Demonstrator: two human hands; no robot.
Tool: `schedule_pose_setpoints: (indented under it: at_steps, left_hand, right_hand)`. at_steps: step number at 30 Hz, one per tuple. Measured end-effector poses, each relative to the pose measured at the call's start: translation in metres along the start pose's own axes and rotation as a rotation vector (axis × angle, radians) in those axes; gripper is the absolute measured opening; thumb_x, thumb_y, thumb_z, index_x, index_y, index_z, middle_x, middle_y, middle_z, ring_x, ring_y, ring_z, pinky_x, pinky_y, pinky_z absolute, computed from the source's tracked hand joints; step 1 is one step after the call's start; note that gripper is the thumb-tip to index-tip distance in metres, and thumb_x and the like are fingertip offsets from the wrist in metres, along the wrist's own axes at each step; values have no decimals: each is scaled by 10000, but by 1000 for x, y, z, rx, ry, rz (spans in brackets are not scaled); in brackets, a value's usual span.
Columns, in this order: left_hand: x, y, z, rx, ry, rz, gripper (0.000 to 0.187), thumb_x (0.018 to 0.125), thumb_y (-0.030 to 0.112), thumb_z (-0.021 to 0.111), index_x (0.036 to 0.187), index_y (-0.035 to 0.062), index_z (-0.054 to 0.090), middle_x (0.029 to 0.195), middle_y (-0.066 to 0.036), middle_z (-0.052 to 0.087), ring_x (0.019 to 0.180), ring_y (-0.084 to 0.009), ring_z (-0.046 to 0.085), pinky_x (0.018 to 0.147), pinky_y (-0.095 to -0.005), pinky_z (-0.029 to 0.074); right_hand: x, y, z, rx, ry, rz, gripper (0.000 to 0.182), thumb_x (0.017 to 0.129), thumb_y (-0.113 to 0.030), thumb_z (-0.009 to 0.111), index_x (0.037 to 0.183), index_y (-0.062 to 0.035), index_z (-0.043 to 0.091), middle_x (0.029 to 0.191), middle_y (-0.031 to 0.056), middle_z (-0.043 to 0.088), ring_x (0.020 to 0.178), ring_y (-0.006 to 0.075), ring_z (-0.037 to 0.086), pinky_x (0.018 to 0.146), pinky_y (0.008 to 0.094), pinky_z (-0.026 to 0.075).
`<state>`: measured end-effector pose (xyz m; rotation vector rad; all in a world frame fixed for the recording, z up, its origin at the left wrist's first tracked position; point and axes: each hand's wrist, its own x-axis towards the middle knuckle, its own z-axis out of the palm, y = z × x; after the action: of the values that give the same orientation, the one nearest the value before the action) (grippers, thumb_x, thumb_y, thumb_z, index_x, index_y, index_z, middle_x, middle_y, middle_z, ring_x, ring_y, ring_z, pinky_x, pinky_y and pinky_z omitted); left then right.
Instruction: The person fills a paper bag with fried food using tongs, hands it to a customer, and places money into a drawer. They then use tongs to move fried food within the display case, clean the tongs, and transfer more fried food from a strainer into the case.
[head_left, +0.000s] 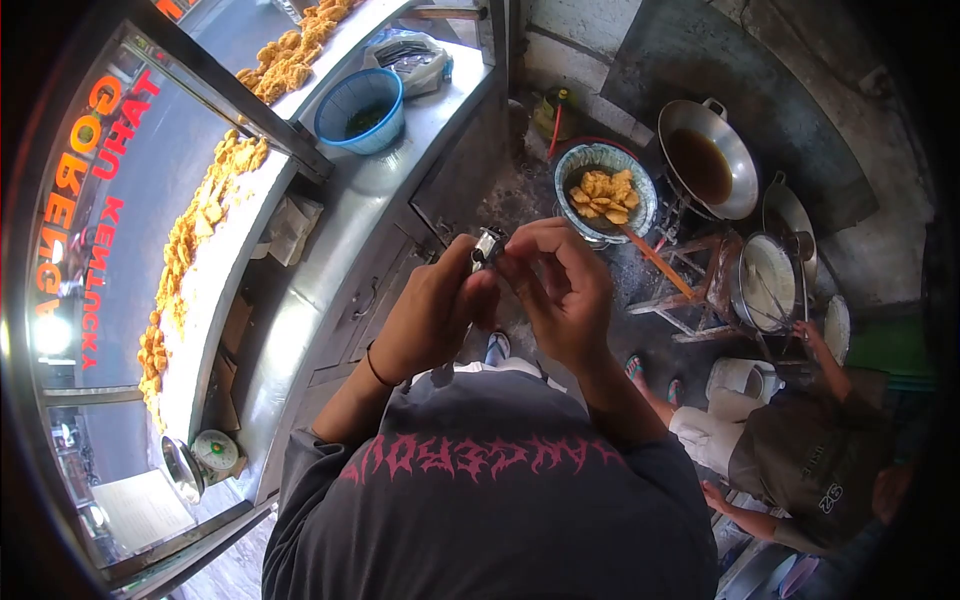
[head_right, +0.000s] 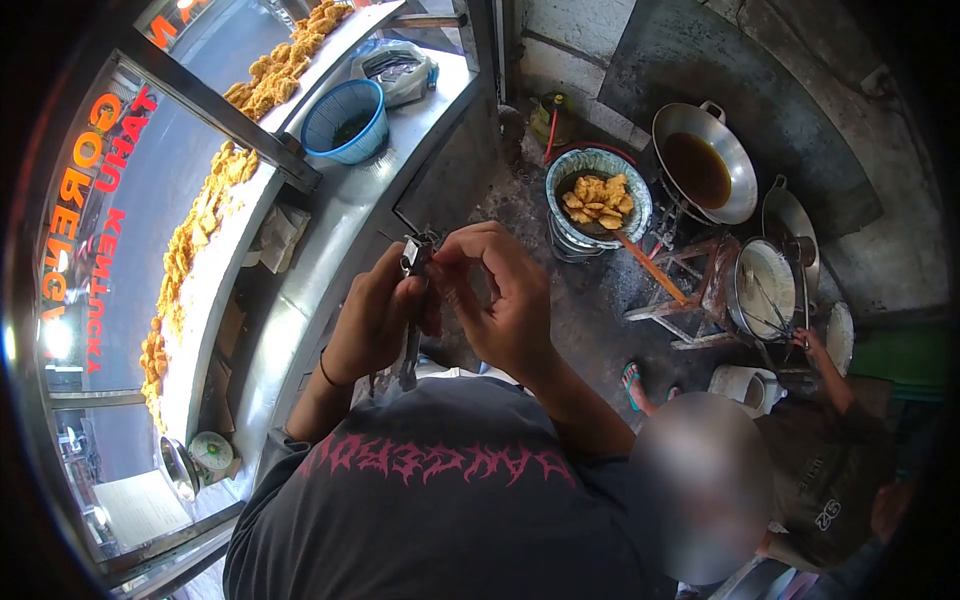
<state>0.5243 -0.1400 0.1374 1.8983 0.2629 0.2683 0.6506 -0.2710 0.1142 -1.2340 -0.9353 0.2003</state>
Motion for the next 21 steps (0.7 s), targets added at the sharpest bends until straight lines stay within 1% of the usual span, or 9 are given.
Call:
schedule_pose_setpoints:
  at_steps: [3,6,9,12,15,17,20,21]
  left_hand:
    - [3,2,-5,-16,-23,-12,346,1120,365,456,1114,27,532,627,-64,635,592,-208,691,585,-329,515]
    - [3,9,-7,-103,1,-70,396,1123,394,439,1010,31,546,600,-49,613,575,-190,686,561,-317,503]
    - [2,12,-9,-54,25,-86,408,1122,387,450,956,29,554,591,-39,598,543,-170,669,529,-310,487]
    - [-1,15,-9,-77,60,-88,395,1119,355,465,929,23,562,587,-41,595,519,-156,656,512,-304,481]
    - [-4,13,-10,-140,95,-94,384,1108,315,489,880,16,565,569,-39,564,501,-134,631,494,-299,452]
    - [-6,8,-9,-123,135,-69,405,1091,324,522,839,10,561,559,-39,526,490,-112,566,493,-307,419]
    - [-7,0,-10,-105,181,-28,439,1061,346,566,788,3,551,556,-39,471,502,-96,457,497,-323,372]
    - [-7,-2,-10,-100,193,-14,451,1051,354,579,772,1,547,556,-40,453,511,-93,420,499,-330,356]
  right_hand:
    - [3,-1,1,-71,15,-26,148,902,2,757,1010,-4,656,992,107,677,838,162,681,753,296,537]
    - [4,-2,5,-131,26,-35,158,882,6,764,1001,-8,661,970,110,686,811,184,691,738,317,545]
    - [3,-6,10,-172,32,-50,164,871,18,758,1001,-10,662,951,111,689,815,202,705,731,330,552]
    - [3,-9,15,-158,33,-53,172,861,31,755,999,-10,662,938,109,694,822,211,717,726,332,558]
    - [2,-14,21,-155,36,-73,192,841,48,759,996,-10,662,933,111,697,825,223,724,719,335,562]
    - [2,-16,23,-180,35,-106,208,828,58,763,995,-12,660,936,114,698,828,233,726,715,337,564]
    - [3,-20,24,-257,-19,-170,230,855,112,737,1051,20,663,1013,104,693,894,151,699,775,284,558]
    - [3,-21,25,-264,-17,-184,235,847,108,743,1047,17,661,1002,106,693,883,159,701,766,288,557]
